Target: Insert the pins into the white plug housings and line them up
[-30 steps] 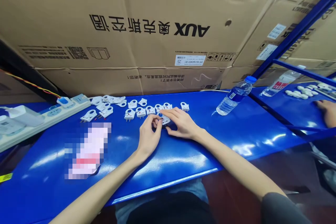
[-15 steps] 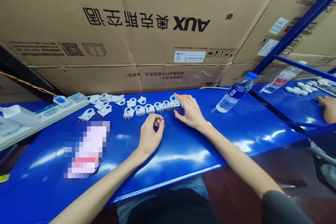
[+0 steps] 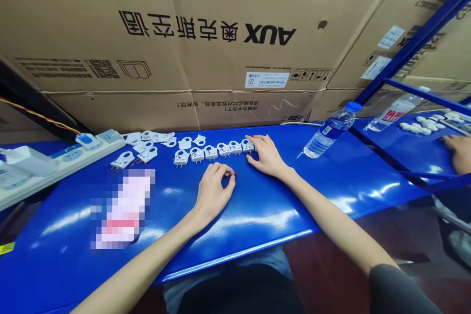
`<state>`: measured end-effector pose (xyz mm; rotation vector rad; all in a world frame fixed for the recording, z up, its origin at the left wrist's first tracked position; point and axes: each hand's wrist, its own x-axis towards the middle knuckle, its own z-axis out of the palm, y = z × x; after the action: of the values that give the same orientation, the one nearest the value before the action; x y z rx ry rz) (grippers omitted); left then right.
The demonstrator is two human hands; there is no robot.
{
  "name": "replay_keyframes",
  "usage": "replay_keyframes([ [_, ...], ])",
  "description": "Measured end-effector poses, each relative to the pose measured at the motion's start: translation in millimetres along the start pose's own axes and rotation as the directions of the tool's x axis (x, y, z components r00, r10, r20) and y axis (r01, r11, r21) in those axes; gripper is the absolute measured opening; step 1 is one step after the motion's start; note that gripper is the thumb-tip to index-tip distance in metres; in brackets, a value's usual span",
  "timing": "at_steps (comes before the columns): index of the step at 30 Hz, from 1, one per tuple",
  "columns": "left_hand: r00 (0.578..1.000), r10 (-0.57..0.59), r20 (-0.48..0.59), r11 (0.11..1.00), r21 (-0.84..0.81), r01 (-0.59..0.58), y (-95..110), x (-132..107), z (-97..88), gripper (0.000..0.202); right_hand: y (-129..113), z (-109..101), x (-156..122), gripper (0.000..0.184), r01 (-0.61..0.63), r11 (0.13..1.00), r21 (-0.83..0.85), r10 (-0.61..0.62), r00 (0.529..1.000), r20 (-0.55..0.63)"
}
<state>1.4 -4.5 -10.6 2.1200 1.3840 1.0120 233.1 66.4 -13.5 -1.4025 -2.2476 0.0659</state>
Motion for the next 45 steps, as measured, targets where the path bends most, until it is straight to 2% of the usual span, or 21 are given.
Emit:
replay_keyframes([
  [11, 1.000, 0.007, 0.013, 1.000, 0.026, -0.007, 1, 0, -0.3, 0.011, 1, 1, 0, 0.064, -0.010, 1.000, 0.003, 0.010, 0.999, 0.036],
  [21, 1.000, 0.007, 0.011, 0.998, 0.059, -0.008, 0, 0, 1.1, 0.011, -17, 7, -3, 0.045, 0.108, 0.994, 0.001, -0.108, 0.994, 0.037],
  [38, 0.998, -0.051, -0.036, 0.999, -0.013, 0.050, -1, 2, -0.2, 0.010, -23, 6, -2, 0.017, 0.140, 0.989, 0.047, -0.138, 0.990, -0.039],
  [45, 0.988, -0.123, -0.092, 0.989, -0.097, 0.114, -1, 3, -0.4, 0.009, -33, -4, -1, 0.020, 0.196, 0.973, 0.123, -0.179, 0.974, -0.142],
])
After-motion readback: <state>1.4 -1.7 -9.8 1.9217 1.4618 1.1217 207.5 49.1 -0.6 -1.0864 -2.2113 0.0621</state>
